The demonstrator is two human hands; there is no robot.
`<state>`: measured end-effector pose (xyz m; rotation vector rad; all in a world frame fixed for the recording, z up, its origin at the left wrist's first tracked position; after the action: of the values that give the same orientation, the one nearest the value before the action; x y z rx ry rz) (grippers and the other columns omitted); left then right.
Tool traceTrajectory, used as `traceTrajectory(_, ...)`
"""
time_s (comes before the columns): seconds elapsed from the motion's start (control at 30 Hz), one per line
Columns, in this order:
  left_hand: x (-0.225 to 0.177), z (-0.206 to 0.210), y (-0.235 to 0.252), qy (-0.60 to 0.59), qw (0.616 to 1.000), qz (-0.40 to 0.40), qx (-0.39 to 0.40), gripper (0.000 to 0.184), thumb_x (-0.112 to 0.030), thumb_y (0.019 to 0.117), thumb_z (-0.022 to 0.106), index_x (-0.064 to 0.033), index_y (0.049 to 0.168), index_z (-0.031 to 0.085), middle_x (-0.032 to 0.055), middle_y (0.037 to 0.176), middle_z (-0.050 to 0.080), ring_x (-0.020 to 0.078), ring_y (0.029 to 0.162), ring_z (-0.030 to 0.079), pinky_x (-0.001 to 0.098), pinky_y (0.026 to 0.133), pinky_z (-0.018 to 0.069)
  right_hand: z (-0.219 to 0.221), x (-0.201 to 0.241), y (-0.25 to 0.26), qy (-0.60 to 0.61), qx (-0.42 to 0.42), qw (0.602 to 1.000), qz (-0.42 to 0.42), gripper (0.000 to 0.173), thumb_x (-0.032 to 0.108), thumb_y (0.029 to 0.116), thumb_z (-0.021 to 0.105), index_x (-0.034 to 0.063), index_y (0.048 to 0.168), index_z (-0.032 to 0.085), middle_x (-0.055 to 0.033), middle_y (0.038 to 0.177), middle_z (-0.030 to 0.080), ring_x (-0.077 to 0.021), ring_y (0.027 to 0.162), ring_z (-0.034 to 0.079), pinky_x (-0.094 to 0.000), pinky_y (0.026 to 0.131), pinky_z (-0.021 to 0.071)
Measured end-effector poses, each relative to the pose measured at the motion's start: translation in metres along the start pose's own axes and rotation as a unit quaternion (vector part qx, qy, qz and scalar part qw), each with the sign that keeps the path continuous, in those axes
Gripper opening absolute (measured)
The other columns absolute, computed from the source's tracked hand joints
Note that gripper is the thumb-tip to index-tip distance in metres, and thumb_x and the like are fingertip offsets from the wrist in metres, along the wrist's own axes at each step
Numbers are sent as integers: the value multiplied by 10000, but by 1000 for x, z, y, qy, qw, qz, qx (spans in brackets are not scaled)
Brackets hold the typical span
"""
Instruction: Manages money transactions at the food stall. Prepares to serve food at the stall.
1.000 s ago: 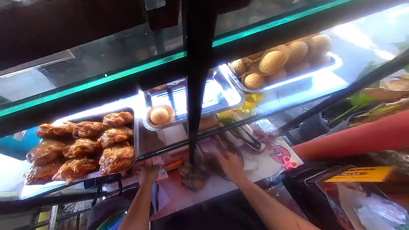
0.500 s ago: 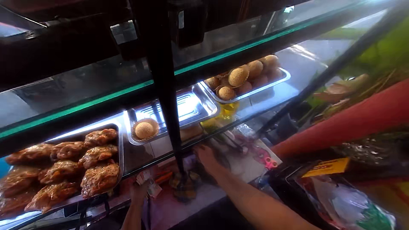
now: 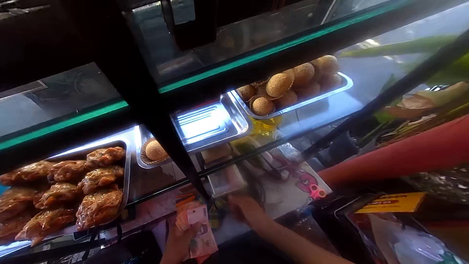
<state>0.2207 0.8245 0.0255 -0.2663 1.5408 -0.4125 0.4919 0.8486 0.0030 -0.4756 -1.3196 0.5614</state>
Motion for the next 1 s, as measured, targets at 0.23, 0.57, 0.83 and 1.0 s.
traceTrajectory(0.23, -28, 57, 28, 67, 987, 98, 112, 416, -118, 907, 753, 33, 1261, 594, 89, 1100, 746, 183, 1031, 727, 374, 944, 615, 21, 24, -29, -206, 44, 955, -208, 453, 466, 961, 697, 104, 1229, 651, -1, 1072, 726, -91, 959, 708, -324, 884, 612)
traceTrajectory(0.57, -37, 79, 33, 180, 971, 131, 89, 372, -240, 961, 657, -11, 1249, 598, 46, 1056, 731, 119, 993, 712, 336, 907, 605, 18, 32, -22, -152, 39, 956, -248, 360, 338, 1058, 571, 51, 1264, 640, -53, 1120, 720, -105, 1060, 693, -313, 974, 576)
traceTrajectory(0.83, -23, 61, 26, 265, 954, 45, 129, 373, -432, 1033, 566, -88, 1105, 689, 31, 930, 682, 124, 786, 648, 325, 738, 560, -1, 100, 23, -396, -101, 887, -212, 291, 290, 1013, 664, 86, 1218, 695, -117, 1046, 735, -254, 935, 726, -521, 868, 601)
traceTrajectory(1.0, 43, 26, 17, 257, 965, -28, 37, 304, -353, 1016, 612, -77, 1107, 699, 40, 928, 711, 142, 766, 694, 348, 733, 610, 16, 121, 49, -525, -112, 828, -159, 344, 322, 1011, 627, 142, 1299, 677, -158, 1194, 710, -357, 1097, 692, -618, 930, 556)
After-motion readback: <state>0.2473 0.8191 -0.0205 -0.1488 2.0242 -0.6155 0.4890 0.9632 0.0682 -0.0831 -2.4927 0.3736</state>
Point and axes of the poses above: each hand's wrist, its own y-axis towards the middle knuckle, its own z-axis out of the palm, x = y × z, the point moved 1 cm from there along y, towards the middle knuckle
